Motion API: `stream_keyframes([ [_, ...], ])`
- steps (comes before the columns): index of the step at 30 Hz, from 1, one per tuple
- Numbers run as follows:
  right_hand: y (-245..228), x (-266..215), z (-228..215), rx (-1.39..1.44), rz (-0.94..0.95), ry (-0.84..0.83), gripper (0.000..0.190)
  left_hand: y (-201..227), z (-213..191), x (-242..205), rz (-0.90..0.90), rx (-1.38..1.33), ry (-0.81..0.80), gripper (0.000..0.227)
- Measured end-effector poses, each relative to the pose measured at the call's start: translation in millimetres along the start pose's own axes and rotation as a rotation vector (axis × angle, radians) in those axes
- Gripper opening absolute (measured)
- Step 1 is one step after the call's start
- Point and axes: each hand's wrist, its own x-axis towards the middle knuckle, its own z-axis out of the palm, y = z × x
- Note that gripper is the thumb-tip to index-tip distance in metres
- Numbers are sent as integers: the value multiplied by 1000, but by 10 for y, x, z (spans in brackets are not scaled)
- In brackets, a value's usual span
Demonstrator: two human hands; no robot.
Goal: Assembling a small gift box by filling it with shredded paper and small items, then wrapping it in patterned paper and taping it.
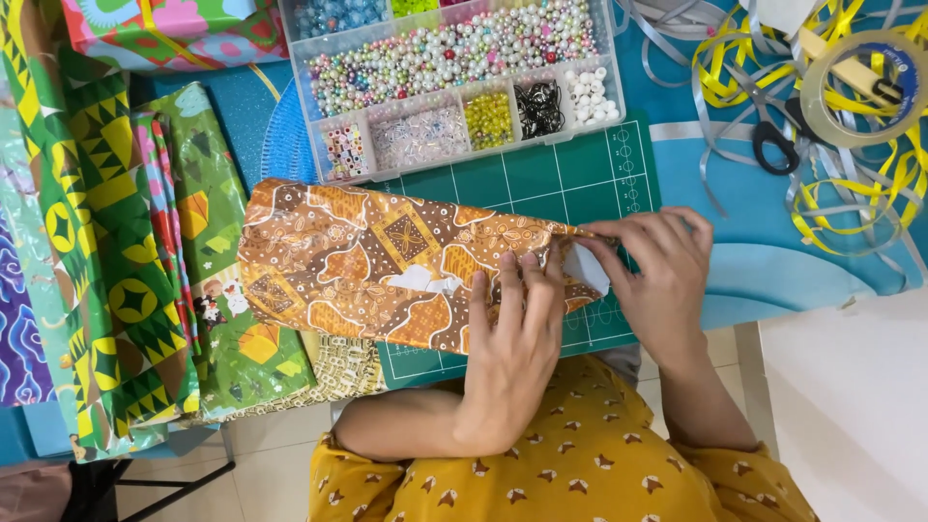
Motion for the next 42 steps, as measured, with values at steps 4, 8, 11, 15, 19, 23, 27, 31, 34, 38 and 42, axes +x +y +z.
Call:
stream_keyframes([
  [4,-65,-153,37,-101,-81,102,13,-11,25,1,-7,-54,26,43],
  [8,-237,-225,47,-168,-125,142,14,-4,44,20,-19,-41,23,50],
  [11,-320,-250,89,-183,-139,174,10,-5,74,27,-42,-67,50,47],
  [15,-373,-315,152,-200,-168,198,13,-17,106,17,-21,-128,96,45],
  [19,-405,-336,201,-171,-188,231,27,-35,81,28,-37,-163,168,40],
  [23,-526,-322,226,-146,-155,231,32,-53,128,14,-12,-215,189,37],
  [27,-574,-328,270,-154,-169,266,21,-69,93,61,-30,-186,229,35],
  [31,-519,-413,293,-7,-138,195,31,-89,106,72,-18,-197,276,33],
  [34,-499,-408,250,102,-132,150,25,-130,117,27,50,-136,263,33],
  [38,-384,-584,254,219,-105,55,13,-167,89,-46,132,-39,192,42],
  [42,-291,-607,109,254,-71,-126,25,-260,28,-89,198,-3,181,42],
])
